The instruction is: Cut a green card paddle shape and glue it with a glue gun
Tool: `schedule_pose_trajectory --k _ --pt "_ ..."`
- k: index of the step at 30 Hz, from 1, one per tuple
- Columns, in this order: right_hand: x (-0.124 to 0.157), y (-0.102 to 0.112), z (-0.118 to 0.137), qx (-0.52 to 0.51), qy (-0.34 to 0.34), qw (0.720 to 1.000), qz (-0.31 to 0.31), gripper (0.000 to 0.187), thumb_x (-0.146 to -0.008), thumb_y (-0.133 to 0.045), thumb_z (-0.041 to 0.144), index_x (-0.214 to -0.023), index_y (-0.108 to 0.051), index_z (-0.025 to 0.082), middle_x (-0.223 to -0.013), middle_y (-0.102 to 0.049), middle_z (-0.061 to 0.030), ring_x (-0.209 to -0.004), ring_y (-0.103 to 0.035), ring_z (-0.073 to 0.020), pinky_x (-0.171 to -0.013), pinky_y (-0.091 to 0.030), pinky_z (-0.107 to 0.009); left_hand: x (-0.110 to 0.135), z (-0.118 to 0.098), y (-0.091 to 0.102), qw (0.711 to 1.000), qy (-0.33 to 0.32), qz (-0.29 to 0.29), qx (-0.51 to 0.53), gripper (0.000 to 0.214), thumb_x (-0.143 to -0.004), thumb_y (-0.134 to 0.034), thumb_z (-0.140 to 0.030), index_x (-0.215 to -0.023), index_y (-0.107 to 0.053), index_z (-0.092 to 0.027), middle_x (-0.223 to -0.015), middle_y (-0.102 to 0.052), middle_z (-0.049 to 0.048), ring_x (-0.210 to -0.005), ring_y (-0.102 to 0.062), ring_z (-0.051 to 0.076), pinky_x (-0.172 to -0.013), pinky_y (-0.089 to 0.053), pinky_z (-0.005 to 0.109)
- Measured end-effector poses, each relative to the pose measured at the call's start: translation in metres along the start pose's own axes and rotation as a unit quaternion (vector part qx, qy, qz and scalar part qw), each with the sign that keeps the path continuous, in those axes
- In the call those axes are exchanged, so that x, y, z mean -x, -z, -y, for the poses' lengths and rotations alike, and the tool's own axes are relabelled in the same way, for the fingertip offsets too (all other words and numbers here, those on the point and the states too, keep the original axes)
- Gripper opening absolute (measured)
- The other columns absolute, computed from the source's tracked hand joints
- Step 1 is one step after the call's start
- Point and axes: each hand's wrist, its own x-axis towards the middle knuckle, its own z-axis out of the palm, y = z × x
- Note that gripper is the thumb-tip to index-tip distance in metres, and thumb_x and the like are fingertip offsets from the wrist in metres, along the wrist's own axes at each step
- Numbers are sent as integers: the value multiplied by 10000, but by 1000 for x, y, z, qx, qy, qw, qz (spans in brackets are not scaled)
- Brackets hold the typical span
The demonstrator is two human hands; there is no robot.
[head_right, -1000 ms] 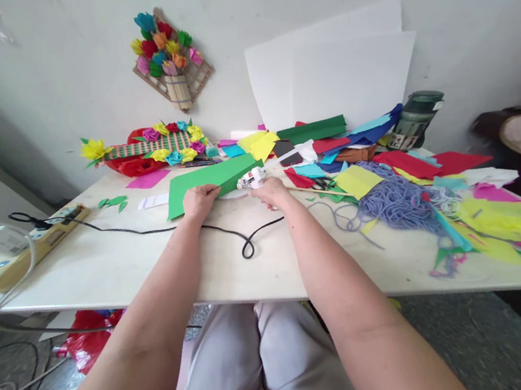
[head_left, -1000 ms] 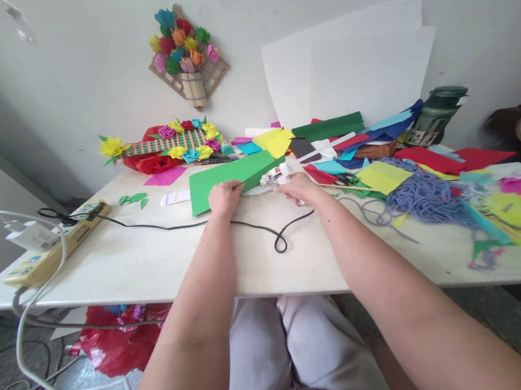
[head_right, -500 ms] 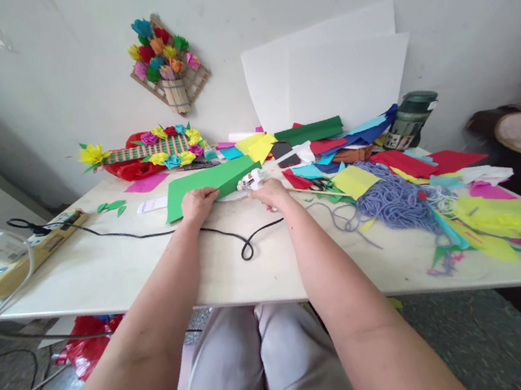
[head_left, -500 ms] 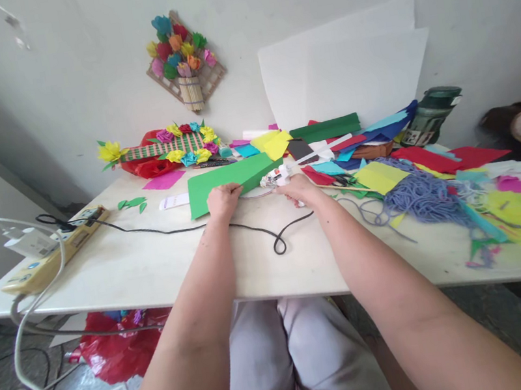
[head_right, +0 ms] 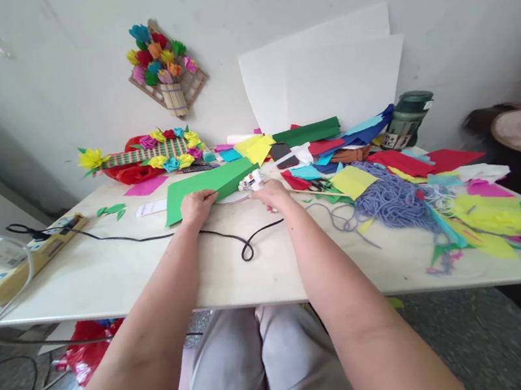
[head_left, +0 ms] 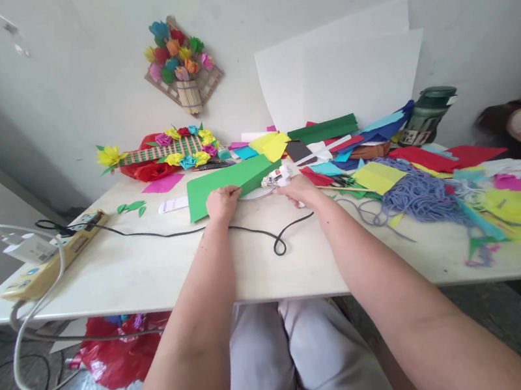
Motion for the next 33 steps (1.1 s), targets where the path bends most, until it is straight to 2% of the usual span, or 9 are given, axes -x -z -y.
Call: schedule_pose_trajectory --k 33 --pt "-14 4 -11 -10 -36 999 -22 245 -644 -695 342 -682 -558 142 -480 -518 4 -334 -437 -87 -327 -383 -217 0 -1 1 1000 6 1 -6 324 -781 -473 -487 -970 -678 -324 -956 -689 -6 -889 -605 185 -700 -430 242"
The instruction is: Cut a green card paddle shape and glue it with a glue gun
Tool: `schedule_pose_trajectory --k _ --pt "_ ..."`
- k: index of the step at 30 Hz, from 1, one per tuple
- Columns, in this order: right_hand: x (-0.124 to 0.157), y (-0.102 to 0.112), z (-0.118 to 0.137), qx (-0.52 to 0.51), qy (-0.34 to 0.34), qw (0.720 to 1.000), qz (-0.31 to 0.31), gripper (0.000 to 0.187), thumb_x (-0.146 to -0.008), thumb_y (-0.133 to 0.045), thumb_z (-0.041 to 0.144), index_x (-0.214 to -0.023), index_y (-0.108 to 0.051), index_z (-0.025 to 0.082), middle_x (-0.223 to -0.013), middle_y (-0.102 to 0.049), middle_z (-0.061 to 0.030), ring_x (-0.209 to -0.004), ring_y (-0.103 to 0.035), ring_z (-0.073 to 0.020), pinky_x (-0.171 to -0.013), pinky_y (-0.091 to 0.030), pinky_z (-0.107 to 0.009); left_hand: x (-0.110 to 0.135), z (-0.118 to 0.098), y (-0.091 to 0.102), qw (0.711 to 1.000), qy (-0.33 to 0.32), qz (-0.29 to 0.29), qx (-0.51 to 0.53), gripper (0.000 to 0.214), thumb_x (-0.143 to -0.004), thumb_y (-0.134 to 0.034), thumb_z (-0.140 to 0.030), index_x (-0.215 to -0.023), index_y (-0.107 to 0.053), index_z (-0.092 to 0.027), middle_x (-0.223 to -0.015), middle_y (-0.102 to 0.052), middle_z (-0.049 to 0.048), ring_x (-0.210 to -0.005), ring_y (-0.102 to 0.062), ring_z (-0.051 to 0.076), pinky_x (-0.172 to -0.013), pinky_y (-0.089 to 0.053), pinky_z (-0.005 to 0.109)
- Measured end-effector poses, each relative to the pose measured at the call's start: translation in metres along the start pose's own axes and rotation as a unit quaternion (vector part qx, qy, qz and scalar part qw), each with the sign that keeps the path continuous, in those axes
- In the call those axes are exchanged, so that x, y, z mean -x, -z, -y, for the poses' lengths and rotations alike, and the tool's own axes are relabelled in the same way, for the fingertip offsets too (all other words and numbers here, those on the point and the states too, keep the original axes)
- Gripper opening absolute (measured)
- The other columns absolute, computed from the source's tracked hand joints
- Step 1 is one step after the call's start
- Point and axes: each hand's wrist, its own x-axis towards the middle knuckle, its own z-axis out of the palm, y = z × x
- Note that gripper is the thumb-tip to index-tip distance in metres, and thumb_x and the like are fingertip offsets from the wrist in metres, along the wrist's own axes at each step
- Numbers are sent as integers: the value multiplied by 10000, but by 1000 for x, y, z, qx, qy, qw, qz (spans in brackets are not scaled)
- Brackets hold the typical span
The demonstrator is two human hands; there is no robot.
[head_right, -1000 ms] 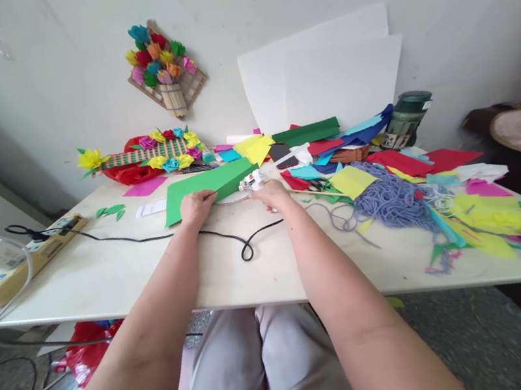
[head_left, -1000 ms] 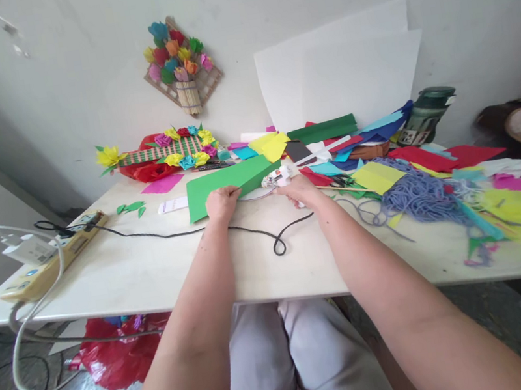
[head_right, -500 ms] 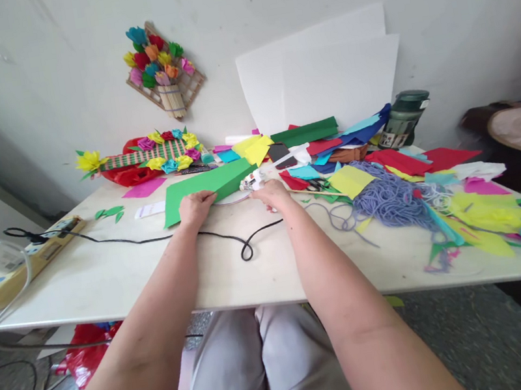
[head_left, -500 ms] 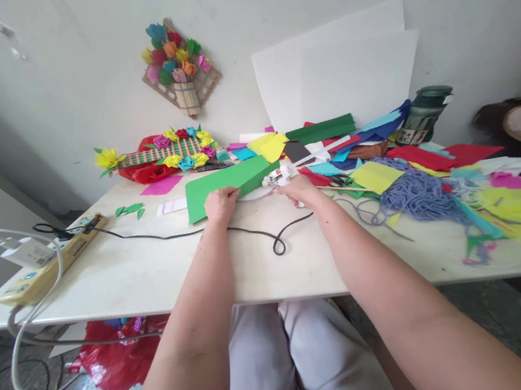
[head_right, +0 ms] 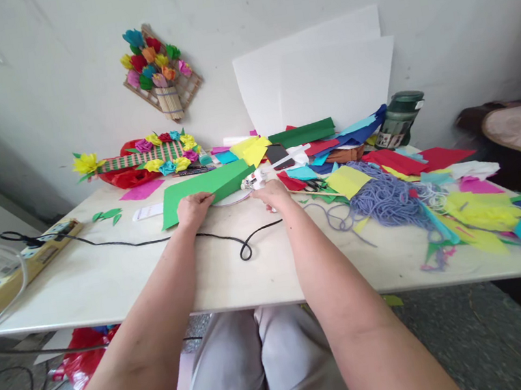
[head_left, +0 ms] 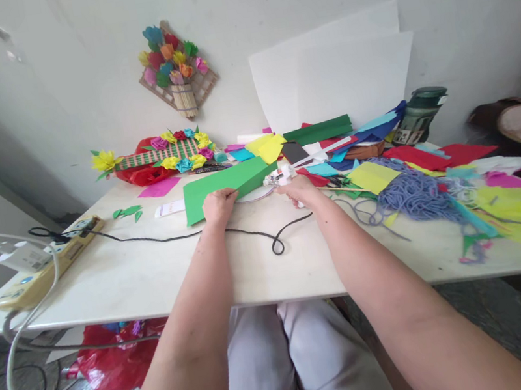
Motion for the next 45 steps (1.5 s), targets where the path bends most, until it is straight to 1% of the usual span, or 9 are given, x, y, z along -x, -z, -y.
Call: schedule_pose_trajectory --k 8,18,22,27,32,35,39,45 --pt "0 1 1 -9 -18 1000 -5 233 -640 -692 327 -679 -559 141 -453 -495 14 -331 -446 -95 -329 -396 -225 0 1 0 1000 -8 -2 4 312 -779 -477 -478 -954 -682 -321 -952 -689 -8 -889 -607 186 -702 -428 241" --pt "-4 3 1 -21 -38 999 -8 239 -635 -692 333 -711 -551 155 -416 -465 33 -339 -445 -91 -331 -391 -201 -2 1 -1 1000 1 2 9 321 -775 -480 -476 -975 -676 -320 -972 -685 -11 -904 -600 183 -718 -426 239" --pt "-6 1 1 -14 -53 998 -25 246 -641 -690 336 -720 -553 147 -430 -482 25 -349 -454 -93 -334 -386 -197 -1 1 -1 1000 -4 3 7 322 -778 -473 -475 -976 -675 -322 -961 -686 -12 -895 -601 182 -709 -426 240" --pt "-9 -1 -1 -32 -54 997 -53 245 -613 -705 321 -659 -539 147 -446 -487 16 -361 -465 -95 -320 -375 -195 -1 1 -2 1000 -5 -3 6 316 -779 -476 -468 -974 -677 -320 -950 -687 -15 -894 -602 180 -705 -429 236" --pt "-5 -2 2 -31 -59 995 -68 230 -638 -693 311 -673 -543 141 -449 -484 9 -356 -458 -99 -304 -366 -204 -1 0 -1 1000 1 -2 11 316 -775 -485 -472 -971 -680 -319 -946 -688 -12 -890 -604 187 -717 -435 247" --pt "-2 -2 3 -36 -55 995 -72 213 -659 -682 297 -679 -550 131 -431 -480 9 -338 -444 -101 -296 -359 -210 -1 0 -1 1000 1 1 9 316 -779 -481 -471 -973 -679 -319 -954 -686 -14 -900 -602 182 -727 -434 244" --pt "-3 -3 2 -68 -53 994 -75 209 -647 -700 282 -657 -555 133 -389 -465 17 -323 -436 -98 -297 -356 -200 0 0 0 1000 1 4 7 322 -779 -480 -475 -979 -677 -317 -953 -687 -14 -901 -601 179 -722 -435 239" --pt "-9 -3 -2 -73 -51 994 -67 193 -653 -686 273 -648 -548 139 -404 -493 4 -293 -436 -110 -291 -372 -229 0 0 -1 1000 -1 0 3 326 -779 -480 -473 -983 -676 -312 -953 -688 -8 -899 -603 186 -714 -438 247"
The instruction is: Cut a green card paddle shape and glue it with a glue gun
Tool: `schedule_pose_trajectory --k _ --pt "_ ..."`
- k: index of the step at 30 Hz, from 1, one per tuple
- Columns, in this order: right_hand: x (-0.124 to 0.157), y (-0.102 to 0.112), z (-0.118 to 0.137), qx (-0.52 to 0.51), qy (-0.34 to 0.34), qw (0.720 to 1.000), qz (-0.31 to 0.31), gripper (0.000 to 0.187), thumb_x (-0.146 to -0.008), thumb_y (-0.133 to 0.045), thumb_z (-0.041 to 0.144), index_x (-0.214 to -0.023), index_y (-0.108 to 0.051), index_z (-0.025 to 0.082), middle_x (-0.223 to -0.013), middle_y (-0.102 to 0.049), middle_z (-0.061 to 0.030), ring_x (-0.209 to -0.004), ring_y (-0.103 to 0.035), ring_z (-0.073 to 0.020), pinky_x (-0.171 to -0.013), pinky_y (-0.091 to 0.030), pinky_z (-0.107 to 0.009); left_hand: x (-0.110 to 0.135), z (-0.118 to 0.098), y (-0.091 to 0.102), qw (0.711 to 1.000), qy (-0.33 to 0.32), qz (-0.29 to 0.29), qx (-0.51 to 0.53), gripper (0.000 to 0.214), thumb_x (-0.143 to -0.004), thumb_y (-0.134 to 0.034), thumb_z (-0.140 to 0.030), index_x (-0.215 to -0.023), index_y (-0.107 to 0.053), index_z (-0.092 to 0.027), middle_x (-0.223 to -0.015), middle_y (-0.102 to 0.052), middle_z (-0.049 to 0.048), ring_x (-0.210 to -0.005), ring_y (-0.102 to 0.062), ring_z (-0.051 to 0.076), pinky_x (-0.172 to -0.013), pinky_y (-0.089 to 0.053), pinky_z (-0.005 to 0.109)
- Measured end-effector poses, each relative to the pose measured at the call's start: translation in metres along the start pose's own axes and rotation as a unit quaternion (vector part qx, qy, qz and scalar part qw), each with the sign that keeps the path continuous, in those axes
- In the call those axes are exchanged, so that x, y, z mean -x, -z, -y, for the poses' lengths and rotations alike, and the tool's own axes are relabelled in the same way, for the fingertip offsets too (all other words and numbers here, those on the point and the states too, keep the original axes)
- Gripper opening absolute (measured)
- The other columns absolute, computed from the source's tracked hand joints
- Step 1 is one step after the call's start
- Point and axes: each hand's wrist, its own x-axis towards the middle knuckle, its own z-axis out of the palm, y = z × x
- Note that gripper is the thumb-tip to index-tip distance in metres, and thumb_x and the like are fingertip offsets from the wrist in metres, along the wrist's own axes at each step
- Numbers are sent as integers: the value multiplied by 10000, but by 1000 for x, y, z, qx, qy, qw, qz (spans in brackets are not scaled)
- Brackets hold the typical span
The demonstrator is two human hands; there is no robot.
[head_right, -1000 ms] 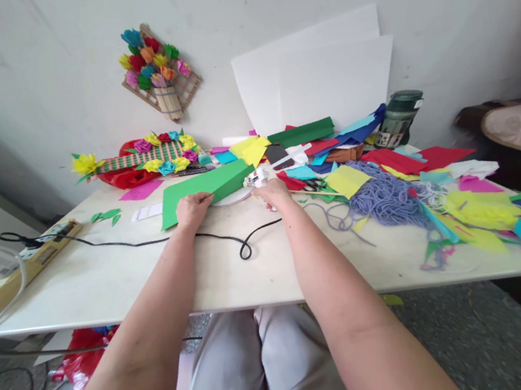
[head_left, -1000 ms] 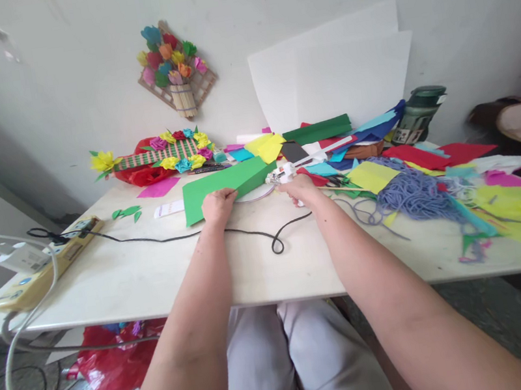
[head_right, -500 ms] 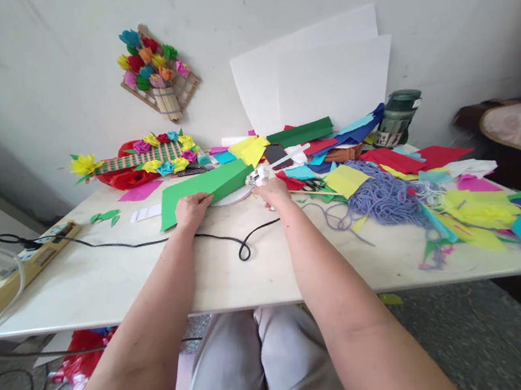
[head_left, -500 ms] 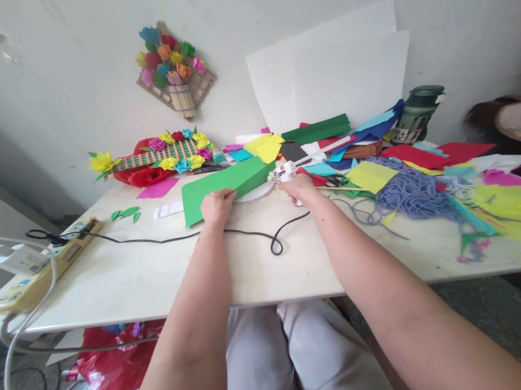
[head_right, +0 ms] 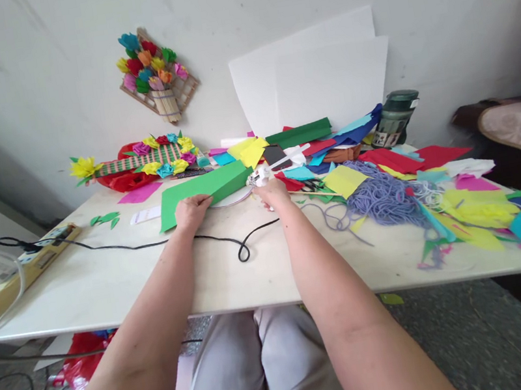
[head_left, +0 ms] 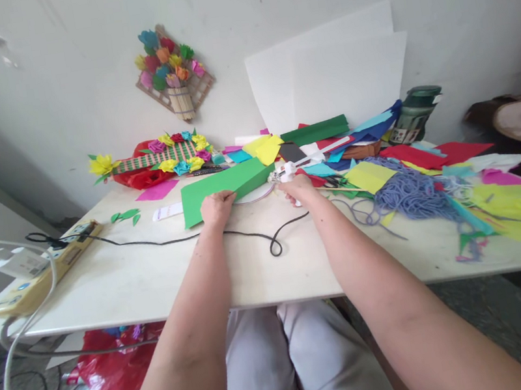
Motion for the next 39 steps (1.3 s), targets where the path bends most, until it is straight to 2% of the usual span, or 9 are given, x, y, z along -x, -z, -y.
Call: schedule_pose_trajectory --k 6,16,20,24,27,31,33,36,39 --pt "-2 0 -2 -13 -5 1000 -2 194 -651 -693 274 -674 -558 137 -408 -480 18 -302 -432 -92 -289 -362 -200 -1 1 -1 1000 -7 -8 3 319 -773 -483 -459 -970 -681 -306 -949 -689 -3 -900 -604 195 -710 -435 257" --pt "-2 5 1 -34 -51 998 -5 179 -677 -659 265 -670 -536 136 -411 -491 11 -289 -430 -101 -302 -406 -243 -1 1 -1 1000 -1 4 -7 332 -783 -466 -477 -987 -671 -315 -957 -685 -8 -899 -600 188 -716 -433 251" --pt "-6 11 -1 -78 -60 995 -30 120 -676 -632 214 -685 -539 138 -408 -494 17 -295 -437 -105 -313 -420 -247 0 -1 1 1000 -5 3 -15 329 -785 -463 -480 -983 -672 -320 -953 -687 -12 -900 -600 185 -715 -434 244" --pt "-8 17 0 -150 -49 984 -82 135 -682 -624 237 -732 -552 135 -412 -500 26 -293 -429 -98 -316 -419 -239 3 -4 2 999 -14 -1 -38 319 -785 -466 -478 -974 -675 -329 -941 -690 -9 -894 -604 191 -702 -437 248" --pt "-3 18 4 -207 -23 973 -99 175 -681 -638 278 -748 -556 138 -406 -489 43 -277 -410 -88 -307 -399 -222 5 -7 4 998 -33 -4 -58 315 -793 -458 -475 -965 -677 -328 -924 -693 -4 -882 -610 196 -695 -440 254" --pt "8 15 10 -268 31 959 -83 159 -717 -611 291 -736 -555 142 -410 -485 56 -266 -379 -64 -297 -367 -192 8 -12 6 994 -63 8 -91 336 -812 -435 -483 -1023 -654 -341 -951 -688 7 -917 -607 205 -734 -445 270" --pt "13 13 14 -281 47 956 -74 163 -724 -611 295 -755 -559 143 -422 -499 55 -267 -373 -59 -289 -347 -185 9 -14 6 991 -83 7 -105 344 -812 -445 -470 -1076 -627 -345 -1039 -662 18 -979 -588 214 -780 -443 290" --pt "20 10 17 -285 64 955 -61 178 -737 -607 304 -795 -570 140 -461 -535 44 -273 -373 -50 -289 -333 -177 10 -17 4 985 -127 -10 -114 375 -808 -483 -397 -1169 -565 -336 -1253 -537 32 -1093 -529 215 -871 -420 320" --pt "25 9 18 -292 78 952 -47 169 -748 -600 286 -823 -579 136 -498 -560 30 -281 -380 -46 -297 -330 -176 8 -21 1 974 -191 -5 -123 431 -811 -484 -308 -1242 -505 -291 -1312 -481 41 -1206 -430 195 -983 -342 324"
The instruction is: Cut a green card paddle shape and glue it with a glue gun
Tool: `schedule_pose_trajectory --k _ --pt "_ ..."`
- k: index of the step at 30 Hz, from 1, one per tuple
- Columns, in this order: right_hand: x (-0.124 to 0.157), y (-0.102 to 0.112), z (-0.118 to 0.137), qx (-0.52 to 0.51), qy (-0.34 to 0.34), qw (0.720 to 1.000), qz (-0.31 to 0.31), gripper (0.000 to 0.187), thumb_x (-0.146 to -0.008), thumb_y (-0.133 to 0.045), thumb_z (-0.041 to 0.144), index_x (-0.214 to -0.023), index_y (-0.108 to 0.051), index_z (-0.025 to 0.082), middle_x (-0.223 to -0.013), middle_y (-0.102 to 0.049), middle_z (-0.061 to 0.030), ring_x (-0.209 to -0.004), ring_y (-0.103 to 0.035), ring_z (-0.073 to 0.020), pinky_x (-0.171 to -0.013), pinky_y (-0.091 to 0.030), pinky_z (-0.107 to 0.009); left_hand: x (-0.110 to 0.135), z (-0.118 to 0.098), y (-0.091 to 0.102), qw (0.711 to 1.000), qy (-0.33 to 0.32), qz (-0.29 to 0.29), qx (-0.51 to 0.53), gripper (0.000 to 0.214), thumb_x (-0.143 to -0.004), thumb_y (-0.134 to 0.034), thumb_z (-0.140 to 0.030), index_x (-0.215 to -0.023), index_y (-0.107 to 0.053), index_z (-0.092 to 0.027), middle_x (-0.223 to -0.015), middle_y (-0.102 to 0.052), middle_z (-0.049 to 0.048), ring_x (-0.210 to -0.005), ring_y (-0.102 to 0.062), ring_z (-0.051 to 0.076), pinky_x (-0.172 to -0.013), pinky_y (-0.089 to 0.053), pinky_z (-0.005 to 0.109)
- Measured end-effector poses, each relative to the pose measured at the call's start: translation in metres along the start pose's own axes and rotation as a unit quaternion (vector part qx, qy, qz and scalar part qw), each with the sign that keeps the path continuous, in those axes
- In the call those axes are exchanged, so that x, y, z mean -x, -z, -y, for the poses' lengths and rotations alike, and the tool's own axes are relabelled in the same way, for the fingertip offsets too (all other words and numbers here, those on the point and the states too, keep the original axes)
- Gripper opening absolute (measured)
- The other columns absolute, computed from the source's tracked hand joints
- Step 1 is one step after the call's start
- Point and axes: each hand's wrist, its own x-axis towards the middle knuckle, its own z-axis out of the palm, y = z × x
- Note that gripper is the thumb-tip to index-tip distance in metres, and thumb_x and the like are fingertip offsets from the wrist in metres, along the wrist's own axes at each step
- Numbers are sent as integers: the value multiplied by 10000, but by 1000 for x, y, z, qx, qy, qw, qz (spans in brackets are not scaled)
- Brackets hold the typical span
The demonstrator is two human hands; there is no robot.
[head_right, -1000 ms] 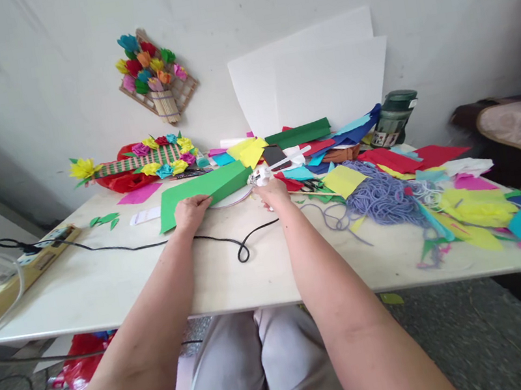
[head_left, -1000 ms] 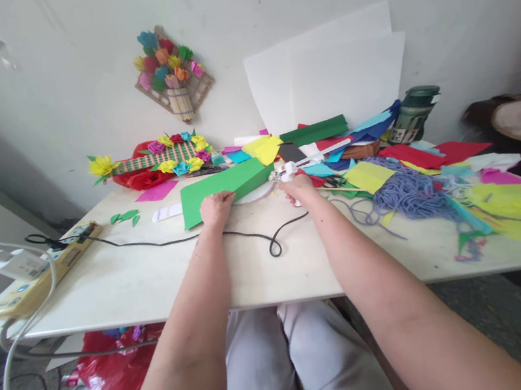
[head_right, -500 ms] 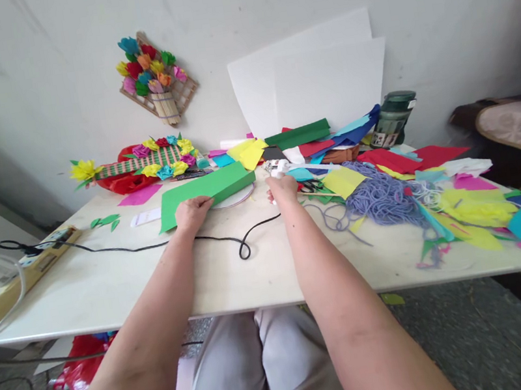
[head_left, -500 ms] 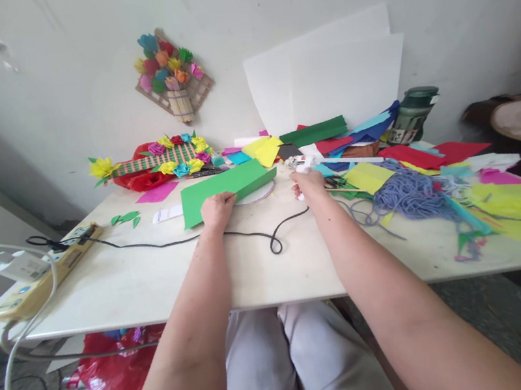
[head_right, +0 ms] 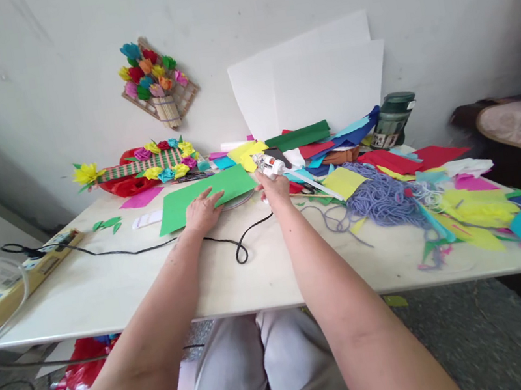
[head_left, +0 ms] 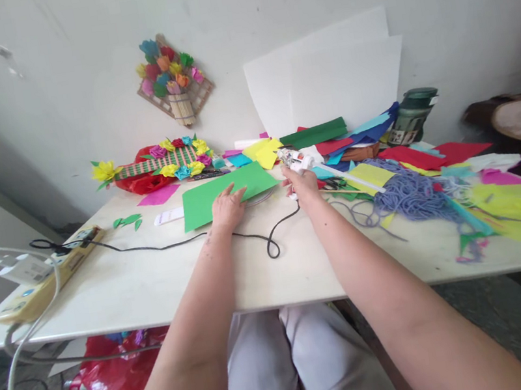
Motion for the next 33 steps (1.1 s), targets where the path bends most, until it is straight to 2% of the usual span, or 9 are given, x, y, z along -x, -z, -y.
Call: schedule_pose_trajectory --k 4,10,16,21,26,33 --pt "3 -1 0 -3 4 1000 13 207 -729 -623 291 -853 -591 128 -515 -573 17 -267 -370 -52 -289 -307 -191 -5 -5 -5 998 -60 28 -4 441 -835 -424 -242 -1273 -464 -267 -1237 -552 22 -1289 -307 145 -1072 -214 332" --pt "4 -3 -1 3 2 1000 19 218 -725 -618 300 -832 -598 111 -534 -585 9 -256 -369 -42 -296 -302 -182 -6 -9 -11 995 -91 35 -1 428 -848 -373 -234 -1265 -465 -236 -1253 -537 50 -1245 -379 152 -1062 -231 348" --pt "-1 -3 -8 -8 8 1000 28 203 -724 -618 300 -796 -588 113 -528 -586 5 -256 -382 -53 -286 -303 -187 -4 -12 -10 994 -95 45 6 430 -837 -397 -259 -1263 -457 -250 -1230 -555 41 -1228 -399 156 -1064 -220 349" --pt "-7 -3 -16 27 13 999 44 281 -731 -605 356 -888 -593 123 -574 -603 8 -281 -385 -45 -314 -312 -177 -2 -14 -7 995 -95 42 -3 496 -825 -421 -404 -1283 -436 -215 -1229 -555 61 -1248 -368 185 -1076 -174 384" --pt "-7 -3 -17 26 11 998 47 283 -731 -596 368 -867 -598 119 -577 -594 11 -279 -380 -45 -315 -301 -178 -3 -15 -9 994 -95 52 1 659 -791 -377 -584 -1321 -378 -193 -1246 -541 70 -1261 -344 209 -1081 -130 429" --pt "-6 -2 -18 13 23 999 47 261 -724 -607 350 -871 -592 135 -571 -599 13 -285 -386 -55 -299 -310 -189 -3 -18 -6 993 -90 78 8 781 -747 -389 -650 -1368 -293 -185 -1227 -559 59 -1294 -290 216 -1094 -44 443"
